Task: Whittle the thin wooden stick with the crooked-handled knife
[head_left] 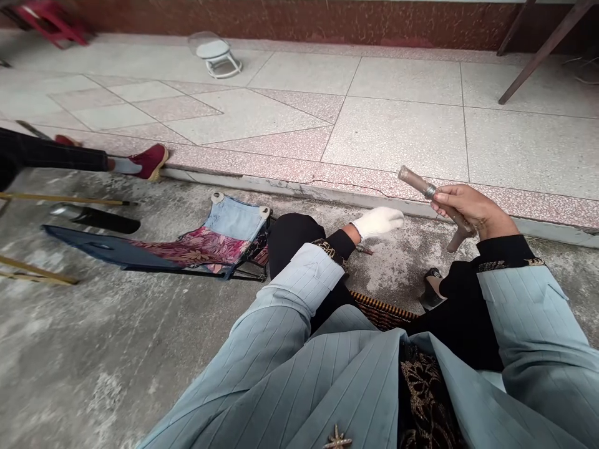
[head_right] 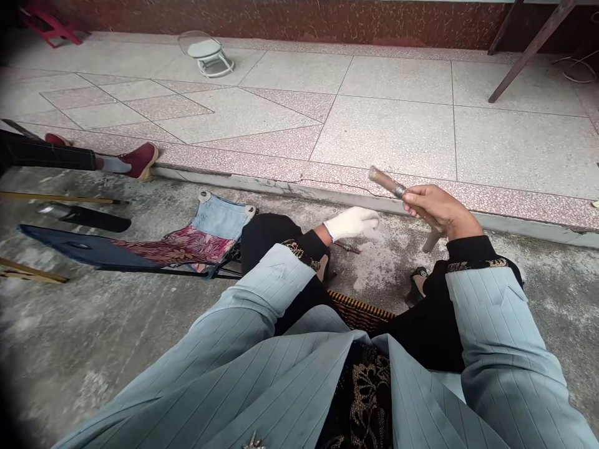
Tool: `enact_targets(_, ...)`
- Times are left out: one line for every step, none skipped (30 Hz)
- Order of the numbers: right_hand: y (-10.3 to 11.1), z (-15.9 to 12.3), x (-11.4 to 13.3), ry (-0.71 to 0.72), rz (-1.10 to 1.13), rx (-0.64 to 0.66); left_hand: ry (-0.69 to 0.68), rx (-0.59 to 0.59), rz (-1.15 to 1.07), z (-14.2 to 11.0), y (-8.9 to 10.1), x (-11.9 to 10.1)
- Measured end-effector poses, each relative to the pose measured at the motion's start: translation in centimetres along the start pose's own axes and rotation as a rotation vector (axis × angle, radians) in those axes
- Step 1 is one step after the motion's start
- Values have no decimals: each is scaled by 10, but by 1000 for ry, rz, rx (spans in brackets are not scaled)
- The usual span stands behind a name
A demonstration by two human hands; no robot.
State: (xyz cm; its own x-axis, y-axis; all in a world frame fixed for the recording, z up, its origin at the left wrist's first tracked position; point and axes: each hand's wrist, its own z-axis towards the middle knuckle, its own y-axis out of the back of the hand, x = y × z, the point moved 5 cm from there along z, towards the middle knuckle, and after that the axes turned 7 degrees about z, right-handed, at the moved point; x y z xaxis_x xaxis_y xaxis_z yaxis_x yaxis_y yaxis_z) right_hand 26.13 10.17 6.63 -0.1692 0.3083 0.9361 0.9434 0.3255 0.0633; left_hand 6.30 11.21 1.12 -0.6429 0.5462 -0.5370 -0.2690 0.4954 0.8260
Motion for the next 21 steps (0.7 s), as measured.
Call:
enact_targets(6,3,-4,-21,-4,-105,-59,48,-17,-1,-6,-5)
enact_targets(12,7,-8,-48,-48,-194,-108,85,-27,-2,-10,-11)
enact_targets(17,10,-12,-75,-140,-273,-142,103,-32,-4,-13,-15)
enact_targets(23,12,-14,-96,-274,-346,-163,110,-32,-5,-14,-19)
enact_targets(27,14,-15,-110,-440,-406,-175,112,-33,-7,-13,-22)
enact_targets(30,16,-15,-126,-617,-437,-180,112,-33,-8,-12,-24)
enact_targets(32,18,-16,-155,-786,-434,-182,109,-35,-9,-9,-26)
enact_targets(31,19,-19,-199,-928,-389,-177,97,-39,-10,-4,-26)
enact_targets(28,20,-23,-253,-1028,-296,-157,70,-43,-10,1,-24)
enact_targets(23,19,-30,-313,-1074,-155,-123,30,-45,-10,7,-21)
enact_targets(15,18,-36,-364,-1066,24,-80,-20,-44,-9,14,-17)
enact_targets(5,14,-42,-392,-1006,219,-30,-74,-36,-9,21,-11)
enact_targets(-7,9,-45,-391,-908,412,7,-119,-21,-8,26,-6)
enact_targets(-20,3,-44,-364,-786,580,34,-153,-3,-8,30,-1)
enact_targets(-31,-3,-40,-324,-664,704,49,-177,15,-7,32,2)
enact_targets(-40,-8,-34,-279,-555,782,55,-191,27,-5,33,5)
enact_targets(-46,-12,-27,-236,-477,813,58,-200,30,-4,32,7)
enact_targets(-49,-14,-20,-202,-423,812,55,-205,24,-2,30,8)
enact_targets(-51,-16,-14,-177,-384,798,50,-206,14,0,27,8)
enact_targets(-51,-18,-9,-153,-354,768,44,-191,5,2,23,8)
enact_targets(-50,-18,-4,-128,-324,722,41,-166,-2,4,18,7)
